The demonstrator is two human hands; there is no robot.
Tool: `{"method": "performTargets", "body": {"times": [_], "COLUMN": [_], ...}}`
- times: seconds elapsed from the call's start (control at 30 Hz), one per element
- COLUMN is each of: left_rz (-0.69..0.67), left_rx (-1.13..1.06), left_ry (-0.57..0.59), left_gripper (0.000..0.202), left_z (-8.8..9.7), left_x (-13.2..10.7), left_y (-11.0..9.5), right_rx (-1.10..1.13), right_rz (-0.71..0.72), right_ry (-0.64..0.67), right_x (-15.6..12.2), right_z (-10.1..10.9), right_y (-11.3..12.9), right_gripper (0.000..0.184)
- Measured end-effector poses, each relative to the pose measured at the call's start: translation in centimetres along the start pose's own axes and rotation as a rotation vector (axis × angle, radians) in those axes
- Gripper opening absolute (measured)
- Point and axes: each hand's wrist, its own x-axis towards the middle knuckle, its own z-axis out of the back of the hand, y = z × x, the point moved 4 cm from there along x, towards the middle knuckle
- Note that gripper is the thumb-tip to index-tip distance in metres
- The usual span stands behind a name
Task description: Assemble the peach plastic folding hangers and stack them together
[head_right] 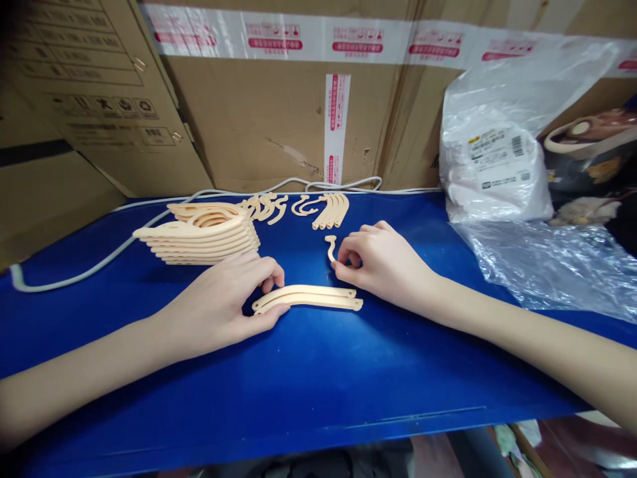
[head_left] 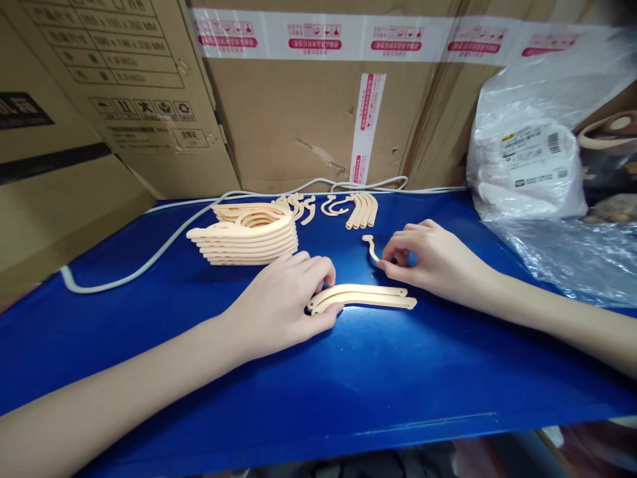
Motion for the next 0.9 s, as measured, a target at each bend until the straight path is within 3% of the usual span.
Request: {"method": "performTargets", "body": {"times": [0.9], "left_rz": [-0.016], "left_rx": [0.036], "left_ry": [0.013], "left_gripper": [0.015], "left_z": [0.40], "left_x": [0.07], "left_y": [-0.24], "right_rx": [0.005], "right_rz": [0.084], "right_ry": [-0.038], "right_x": [0.05], "right_z": [-0.42], "right_y": [-0.29], "right_gripper": [0.021]}}
